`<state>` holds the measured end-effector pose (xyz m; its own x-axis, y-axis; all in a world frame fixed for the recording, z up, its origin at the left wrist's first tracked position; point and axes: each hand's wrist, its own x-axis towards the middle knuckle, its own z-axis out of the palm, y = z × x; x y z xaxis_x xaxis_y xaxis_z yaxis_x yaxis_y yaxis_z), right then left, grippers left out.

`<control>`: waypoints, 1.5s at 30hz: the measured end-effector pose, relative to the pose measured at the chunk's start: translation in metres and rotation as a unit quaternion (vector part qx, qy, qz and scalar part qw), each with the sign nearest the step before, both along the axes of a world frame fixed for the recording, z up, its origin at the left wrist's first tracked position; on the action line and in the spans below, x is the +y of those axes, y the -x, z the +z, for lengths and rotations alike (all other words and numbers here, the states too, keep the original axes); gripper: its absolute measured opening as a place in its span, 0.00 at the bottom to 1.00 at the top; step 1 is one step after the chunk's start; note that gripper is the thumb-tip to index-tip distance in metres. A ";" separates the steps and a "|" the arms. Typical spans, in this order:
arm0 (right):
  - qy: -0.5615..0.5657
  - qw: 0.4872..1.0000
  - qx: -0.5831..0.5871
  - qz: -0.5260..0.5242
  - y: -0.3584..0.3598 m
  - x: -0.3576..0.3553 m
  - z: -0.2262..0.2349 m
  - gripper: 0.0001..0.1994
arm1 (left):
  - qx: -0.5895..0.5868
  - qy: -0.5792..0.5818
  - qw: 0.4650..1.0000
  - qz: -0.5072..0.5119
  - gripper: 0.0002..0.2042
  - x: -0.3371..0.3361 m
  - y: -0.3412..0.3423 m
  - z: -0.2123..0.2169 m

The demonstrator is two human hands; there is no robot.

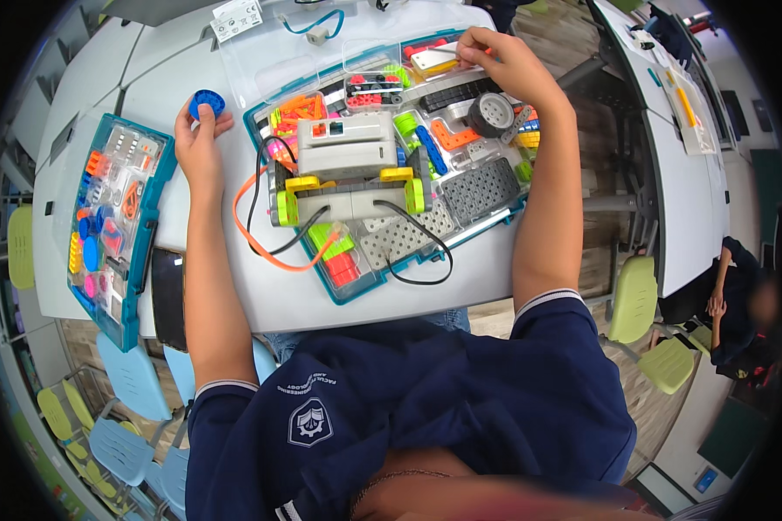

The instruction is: The person assembles a small electronics kit by connecting wires to a breadboard and attaching a motor. They then attach a small orange wheel to the motor shaft and test the assembly.

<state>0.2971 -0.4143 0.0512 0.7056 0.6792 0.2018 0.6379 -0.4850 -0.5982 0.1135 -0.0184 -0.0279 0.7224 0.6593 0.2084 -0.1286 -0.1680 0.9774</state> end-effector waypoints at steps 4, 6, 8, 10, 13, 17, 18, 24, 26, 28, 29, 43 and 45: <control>0.026 0.995 -0.097 0.020 -0.002 -0.002 0.005 0.05 | 0.008 0.005 1.000 -0.004 0.28 0.000 0.002 0.001; 0.043 0.993 -0.110 0.027 -0.004 -0.002 0.003 0.05 | 0.000 0.007 1.000 0.001 0.28 -0.001 0.002 0.002; 0.060 0.993 -0.094 0.023 -0.005 -0.001 0.001 0.05 | -0.001 0.010 1.000 0.001 0.28 -0.001 0.002 0.002; 0.055 0.992 -0.104 0.043 -0.005 -0.003 0.002 0.06 | 0.005 0.015 1.000 0.003 0.28 -0.001 0.002 0.002; 0.021 0.995 -0.092 -0.015 -0.003 -0.017 0.016 0.07 | 0.006 0.015 1.000 0.001 0.28 0.000 0.002 0.001; -0.059 0.986 -0.117 -0.107 0.011 -0.048 0.052 0.08 | -0.008 0.011 1.000 -0.004 0.28 0.002 0.000 -0.003; -0.070 0.984 -0.109 -0.118 0.017 -0.056 0.063 0.09 | -0.017 0.011 1.000 -0.005 0.28 0.003 -0.001 -0.004; -0.144 0.965 -0.119 -0.184 0.066 -0.043 0.107 0.07 | -0.093 -0.013 0.996 -0.002 0.27 0.000 -0.002 0.012; -0.195 0.948 -0.184 -0.170 0.098 -0.026 0.120 0.05 | -0.116 -0.010 0.993 0.023 0.26 -0.010 0.002 0.037; -0.201 0.916 -0.321 -0.131 0.128 -0.004 0.136 0.06 | -0.203 -0.057 0.977 -0.028 0.26 -0.026 0.008 0.072; -0.207 0.910 -0.334 -0.131 0.145 0.005 0.143 0.05 | -0.228 -0.068 0.970 -0.042 0.26 -0.038 0.010 0.092; -0.298 0.939 0.127 0.116 0.150 0.062 0.123 0.31 | -0.264 -0.361 0.874 -0.191 0.27 -0.147 0.028 0.191; -0.348 0.908 0.130 0.192 0.144 0.072 0.114 0.31 | -0.253 -0.363 0.880 -0.173 0.25 -0.149 0.031 0.186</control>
